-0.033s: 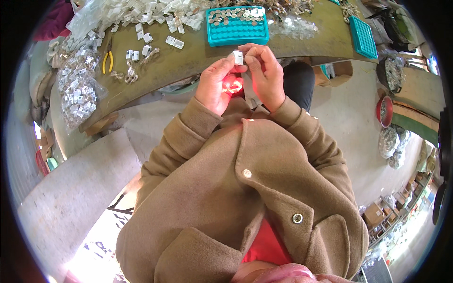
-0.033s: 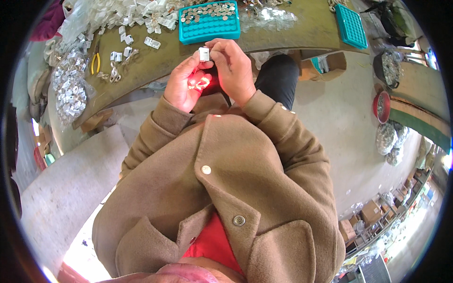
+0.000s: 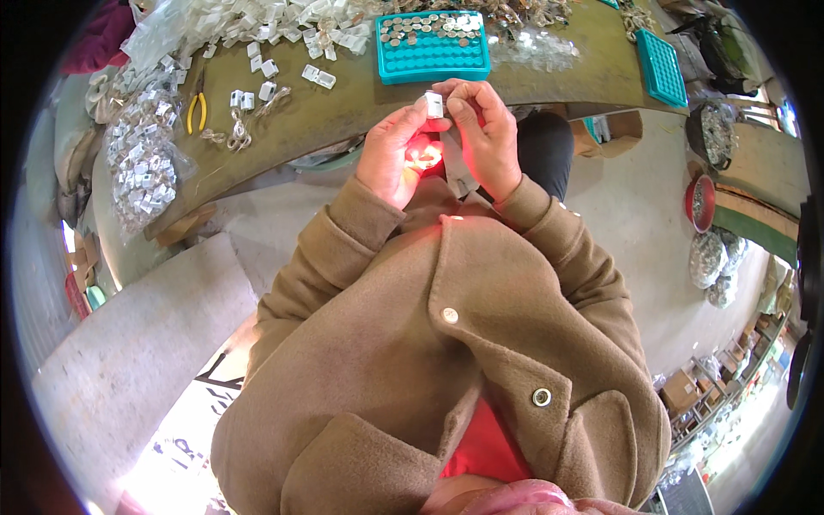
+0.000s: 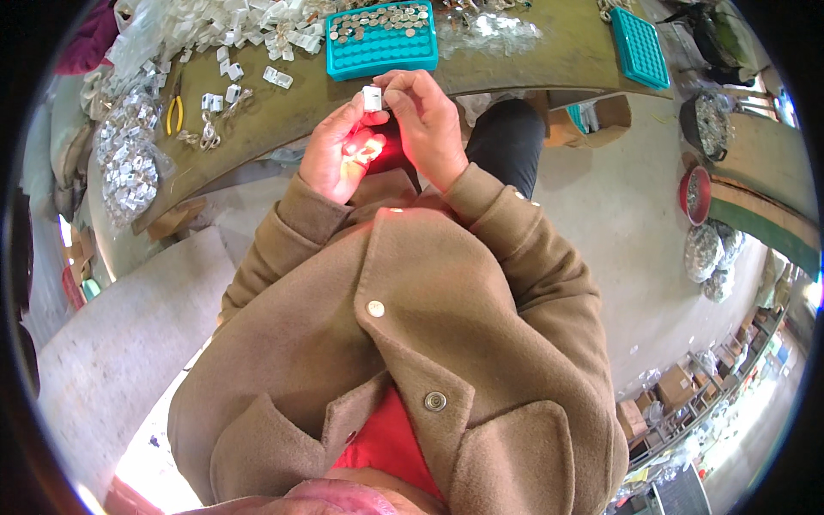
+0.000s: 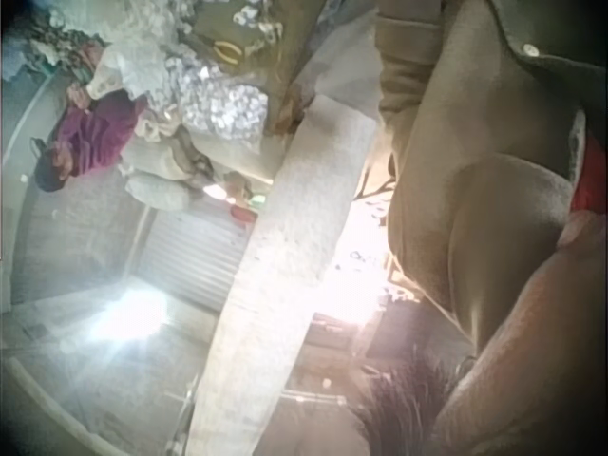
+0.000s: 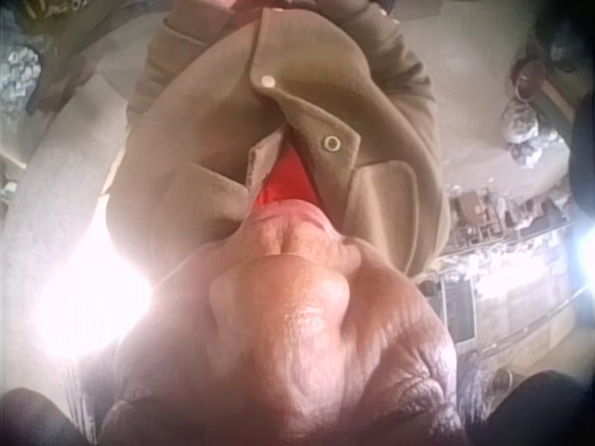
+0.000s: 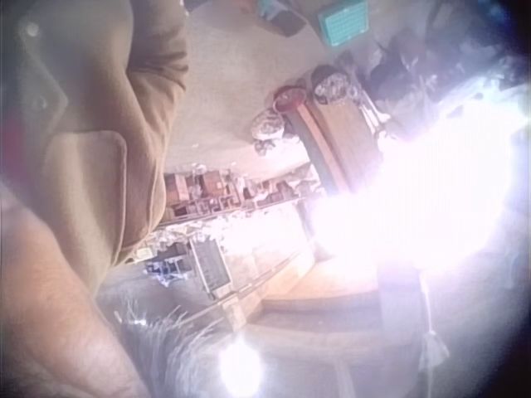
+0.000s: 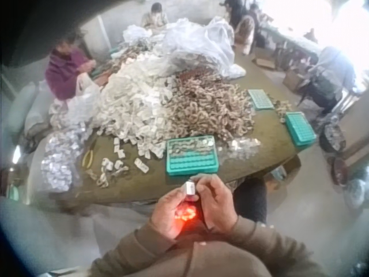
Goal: The person assembles small white plastic electrical components by inserting metal pins and securing them with a red-handled tool. They repeatedly pick up components, insert pins, and use the tool to fasten them, then place the finished units into a clear plastic bag.
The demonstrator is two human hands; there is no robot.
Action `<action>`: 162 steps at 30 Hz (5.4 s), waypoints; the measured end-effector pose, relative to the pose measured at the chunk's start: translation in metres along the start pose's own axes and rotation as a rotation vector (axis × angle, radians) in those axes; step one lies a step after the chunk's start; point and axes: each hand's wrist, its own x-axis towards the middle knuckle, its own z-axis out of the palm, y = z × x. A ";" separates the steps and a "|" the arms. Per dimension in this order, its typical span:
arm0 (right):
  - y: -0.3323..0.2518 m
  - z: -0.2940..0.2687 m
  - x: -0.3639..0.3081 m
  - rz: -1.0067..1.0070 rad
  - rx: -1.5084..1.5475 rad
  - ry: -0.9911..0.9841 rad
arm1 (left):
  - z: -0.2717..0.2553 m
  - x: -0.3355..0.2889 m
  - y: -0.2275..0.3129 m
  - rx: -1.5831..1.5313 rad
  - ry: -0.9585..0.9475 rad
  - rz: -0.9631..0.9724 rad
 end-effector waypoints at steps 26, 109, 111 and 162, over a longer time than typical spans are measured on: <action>-0.014 -0.001 0.016 0.076 -0.298 -0.224 | -0.011 -0.005 0.019 0.162 0.109 -0.058; -0.035 0.066 0.067 0.406 0.124 -0.210 | -0.024 -0.006 0.062 0.328 0.216 0.480; -0.032 0.061 0.062 0.407 0.188 -0.191 | -0.020 -0.006 0.058 0.366 0.201 0.506; -0.036 0.021 0.034 0.545 0.114 -0.116 | -0.017 -0.001 0.031 0.487 0.089 0.462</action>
